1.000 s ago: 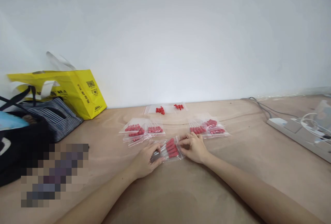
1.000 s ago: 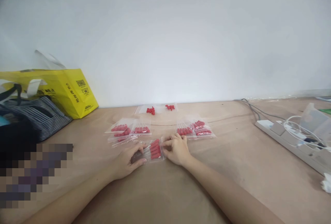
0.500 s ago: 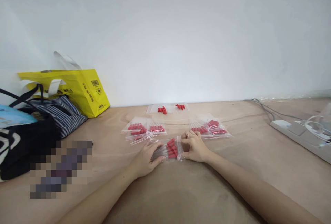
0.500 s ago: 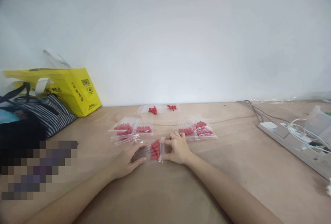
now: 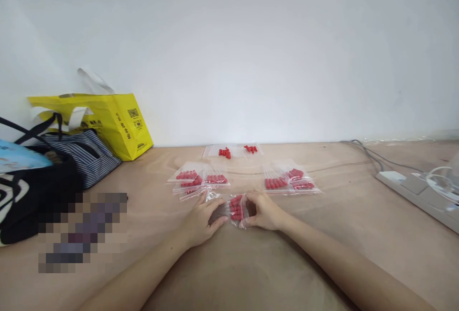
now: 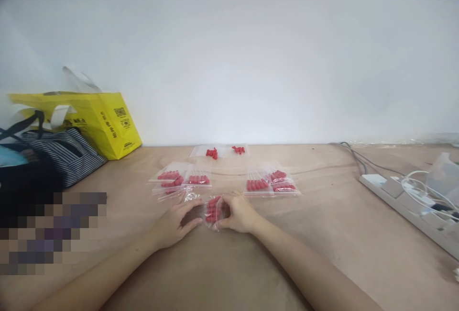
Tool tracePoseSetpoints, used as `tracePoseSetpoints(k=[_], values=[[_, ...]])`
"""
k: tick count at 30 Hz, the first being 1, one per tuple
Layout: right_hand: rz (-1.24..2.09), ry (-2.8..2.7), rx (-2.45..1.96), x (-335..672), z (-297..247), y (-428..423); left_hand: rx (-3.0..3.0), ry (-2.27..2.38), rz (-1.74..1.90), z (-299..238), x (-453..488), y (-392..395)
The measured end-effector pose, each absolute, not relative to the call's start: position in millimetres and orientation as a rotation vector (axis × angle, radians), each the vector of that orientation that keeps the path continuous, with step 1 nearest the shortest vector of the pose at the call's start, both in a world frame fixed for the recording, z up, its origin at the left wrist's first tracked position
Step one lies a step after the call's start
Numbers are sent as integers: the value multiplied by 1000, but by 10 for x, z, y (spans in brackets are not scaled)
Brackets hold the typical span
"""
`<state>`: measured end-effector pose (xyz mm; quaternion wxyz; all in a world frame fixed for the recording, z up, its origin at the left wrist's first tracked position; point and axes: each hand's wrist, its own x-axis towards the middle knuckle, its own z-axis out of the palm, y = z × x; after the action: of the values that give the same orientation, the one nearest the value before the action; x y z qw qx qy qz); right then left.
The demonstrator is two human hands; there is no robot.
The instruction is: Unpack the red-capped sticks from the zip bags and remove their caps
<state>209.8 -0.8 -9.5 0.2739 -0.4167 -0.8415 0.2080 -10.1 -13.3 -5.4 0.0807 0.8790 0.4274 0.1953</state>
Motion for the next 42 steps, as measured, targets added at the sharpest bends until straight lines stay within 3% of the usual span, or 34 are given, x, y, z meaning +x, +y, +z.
tracePoseSetpoints(k=[5,18,31,42], values=[[623,-2206,-1021,2035,-104,-27,2633,1237,631,-55,-107,-118],[425,-2280,-1034,2082,-103,-63,2628,1186,608,-68,-123,-73],[914,-1905,-1058,2425,-292,57,2658,1226,556,-38,-277,-34],[469,-2137,-1146,2579,-181,2,2793,1191,707,-35,-371,-40]])
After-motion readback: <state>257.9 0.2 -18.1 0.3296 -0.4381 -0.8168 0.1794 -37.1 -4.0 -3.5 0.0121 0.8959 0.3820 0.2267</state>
